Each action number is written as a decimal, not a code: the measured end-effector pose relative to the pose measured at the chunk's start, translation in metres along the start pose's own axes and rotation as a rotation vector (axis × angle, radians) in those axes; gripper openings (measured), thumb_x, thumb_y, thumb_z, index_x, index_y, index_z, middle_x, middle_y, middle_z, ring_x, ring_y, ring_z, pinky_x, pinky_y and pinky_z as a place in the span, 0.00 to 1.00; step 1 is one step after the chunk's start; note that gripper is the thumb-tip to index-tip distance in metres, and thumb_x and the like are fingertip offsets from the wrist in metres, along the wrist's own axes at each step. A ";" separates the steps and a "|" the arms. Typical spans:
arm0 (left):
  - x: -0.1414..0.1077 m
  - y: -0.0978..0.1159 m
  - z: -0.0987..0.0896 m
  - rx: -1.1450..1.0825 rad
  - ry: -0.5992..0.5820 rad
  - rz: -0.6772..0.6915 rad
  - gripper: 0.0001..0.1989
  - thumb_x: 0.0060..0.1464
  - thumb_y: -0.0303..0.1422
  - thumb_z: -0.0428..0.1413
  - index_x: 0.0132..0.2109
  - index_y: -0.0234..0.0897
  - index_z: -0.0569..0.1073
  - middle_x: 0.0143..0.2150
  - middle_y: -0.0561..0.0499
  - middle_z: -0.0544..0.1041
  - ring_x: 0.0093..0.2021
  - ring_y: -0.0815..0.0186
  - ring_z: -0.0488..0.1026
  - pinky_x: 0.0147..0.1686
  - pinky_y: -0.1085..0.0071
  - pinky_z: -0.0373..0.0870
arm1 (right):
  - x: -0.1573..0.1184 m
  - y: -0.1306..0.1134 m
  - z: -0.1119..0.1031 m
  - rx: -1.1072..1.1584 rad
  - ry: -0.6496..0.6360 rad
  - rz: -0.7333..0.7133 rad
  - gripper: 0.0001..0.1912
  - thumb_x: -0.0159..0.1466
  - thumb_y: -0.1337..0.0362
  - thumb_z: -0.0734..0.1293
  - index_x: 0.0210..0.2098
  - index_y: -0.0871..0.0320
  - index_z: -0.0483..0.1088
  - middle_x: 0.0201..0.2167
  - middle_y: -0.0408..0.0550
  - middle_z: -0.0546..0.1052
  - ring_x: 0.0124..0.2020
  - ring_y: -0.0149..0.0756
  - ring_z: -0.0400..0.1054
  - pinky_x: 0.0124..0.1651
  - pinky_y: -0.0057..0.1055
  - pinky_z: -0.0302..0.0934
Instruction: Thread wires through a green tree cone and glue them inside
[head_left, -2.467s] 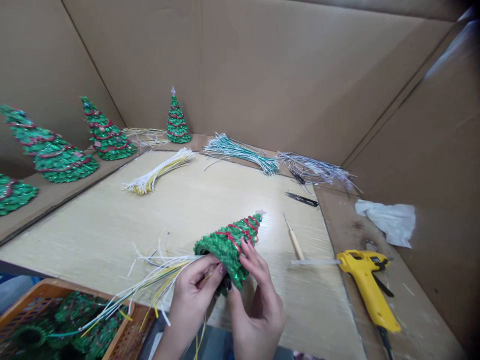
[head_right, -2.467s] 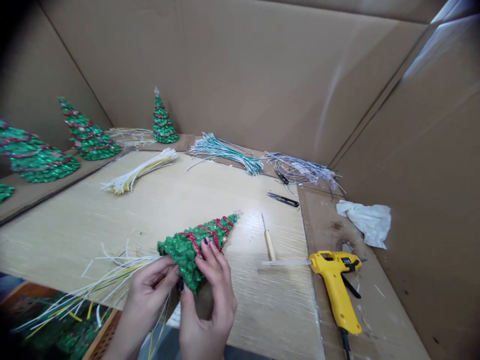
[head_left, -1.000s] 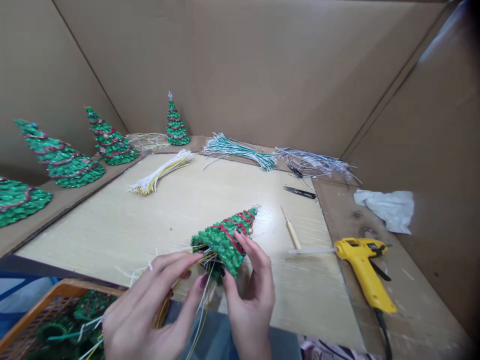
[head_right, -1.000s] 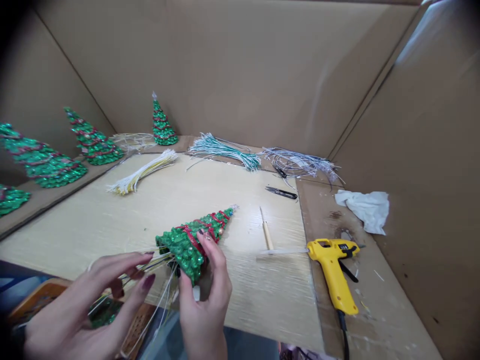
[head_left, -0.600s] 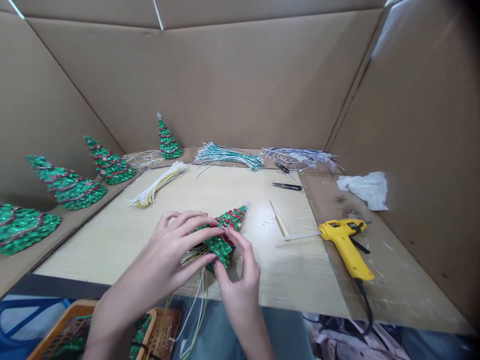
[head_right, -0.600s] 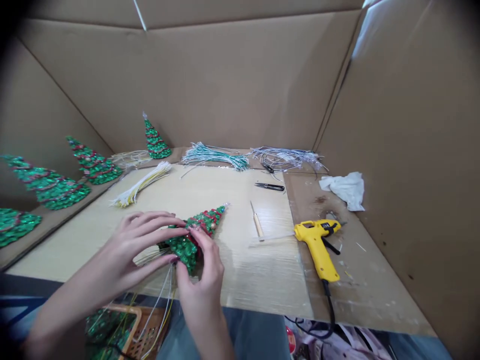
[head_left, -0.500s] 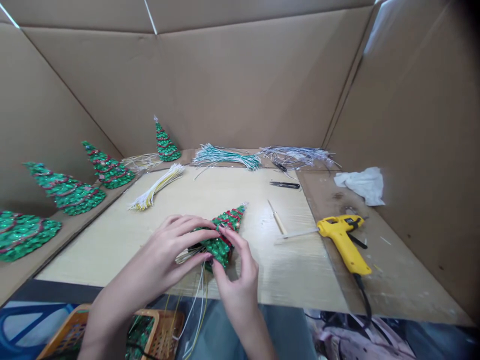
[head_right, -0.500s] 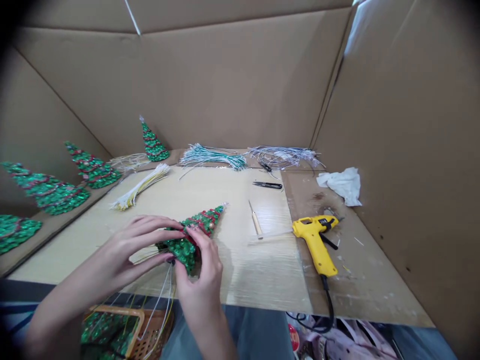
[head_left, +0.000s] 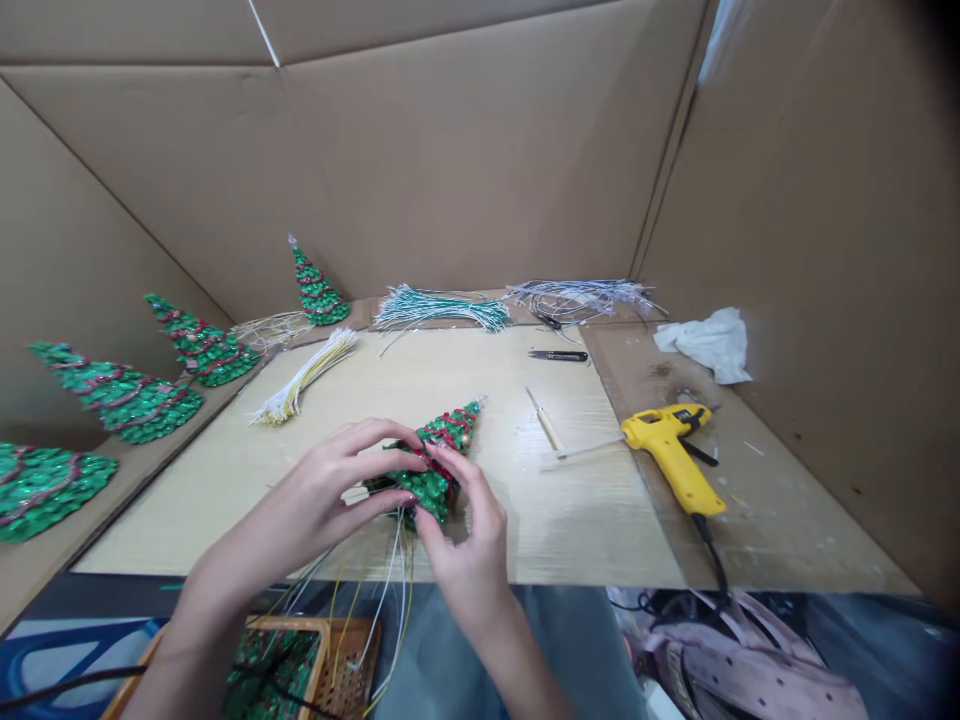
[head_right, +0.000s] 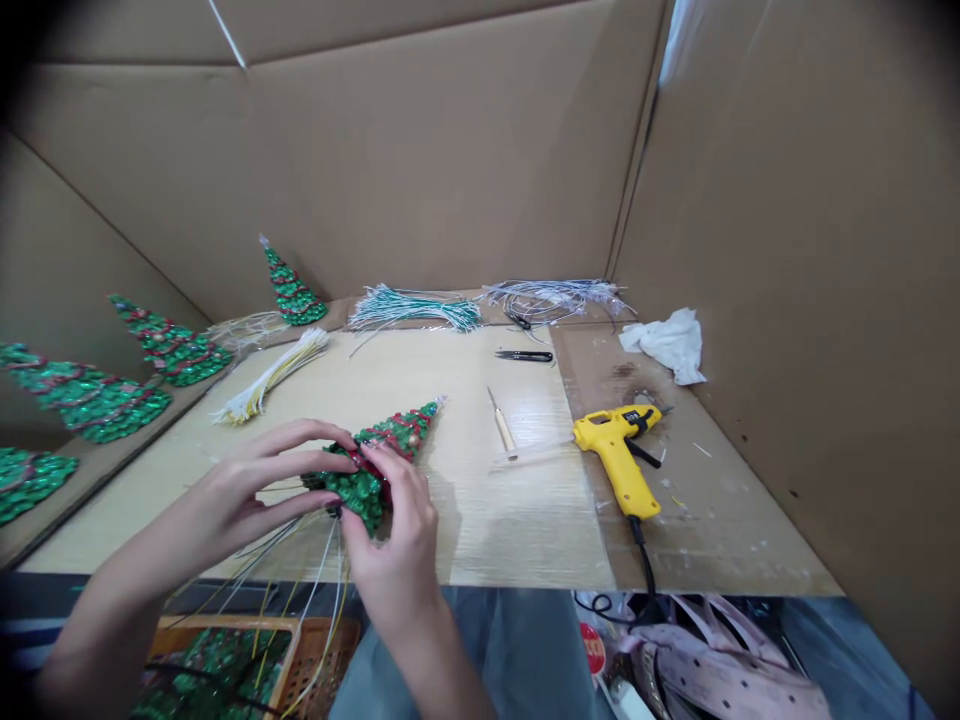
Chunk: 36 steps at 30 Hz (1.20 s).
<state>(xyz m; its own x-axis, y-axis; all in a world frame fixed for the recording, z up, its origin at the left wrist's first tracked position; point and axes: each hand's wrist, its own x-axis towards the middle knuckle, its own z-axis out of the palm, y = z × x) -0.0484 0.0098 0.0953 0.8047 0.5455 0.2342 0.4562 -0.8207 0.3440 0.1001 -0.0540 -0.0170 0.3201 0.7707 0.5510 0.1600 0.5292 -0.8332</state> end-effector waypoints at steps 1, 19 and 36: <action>0.000 0.000 0.000 -0.020 0.001 -0.005 0.11 0.65 0.33 0.55 0.52 0.45 0.76 0.53 0.47 0.73 0.54 0.62 0.73 0.53 0.68 0.71 | 0.000 0.000 0.000 0.000 0.000 0.001 0.30 0.61 0.73 0.67 0.61 0.49 0.64 0.56 0.48 0.75 0.59 0.40 0.69 0.62 0.43 0.66; 0.001 -0.005 0.008 -0.157 0.047 -0.010 0.08 0.64 0.33 0.57 0.48 0.44 0.77 0.53 0.47 0.74 0.55 0.62 0.72 0.54 0.68 0.71 | 0.000 -0.001 0.001 0.034 0.006 0.028 0.30 0.60 0.73 0.68 0.60 0.50 0.64 0.56 0.49 0.75 0.59 0.40 0.71 0.63 0.41 0.67; 0.002 -0.011 0.009 -0.116 0.096 0.008 0.10 0.62 0.38 0.58 0.47 0.43 0.80 0.50 0.49 0.75 0.51 0.64 0.74 0.50 0.72 0.72 | 0.004 -0.006 -0.001 -0.011 -0.011 -0.022 0.28 0.63 0.70 0.67 0.61 0.50 0.63 0.57 0.48 0.75 0.60 0.39 0.69 0.64 0.41 0.65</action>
<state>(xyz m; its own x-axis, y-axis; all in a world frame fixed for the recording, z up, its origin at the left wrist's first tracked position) -0.0482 0.0188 0.0834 0.7658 0.5572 0.3211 0.3983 -0.8030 0.4434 0.1019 -0.0542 -0.0097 0.3062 0.7625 0.5700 0.1776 0.5425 -0.8211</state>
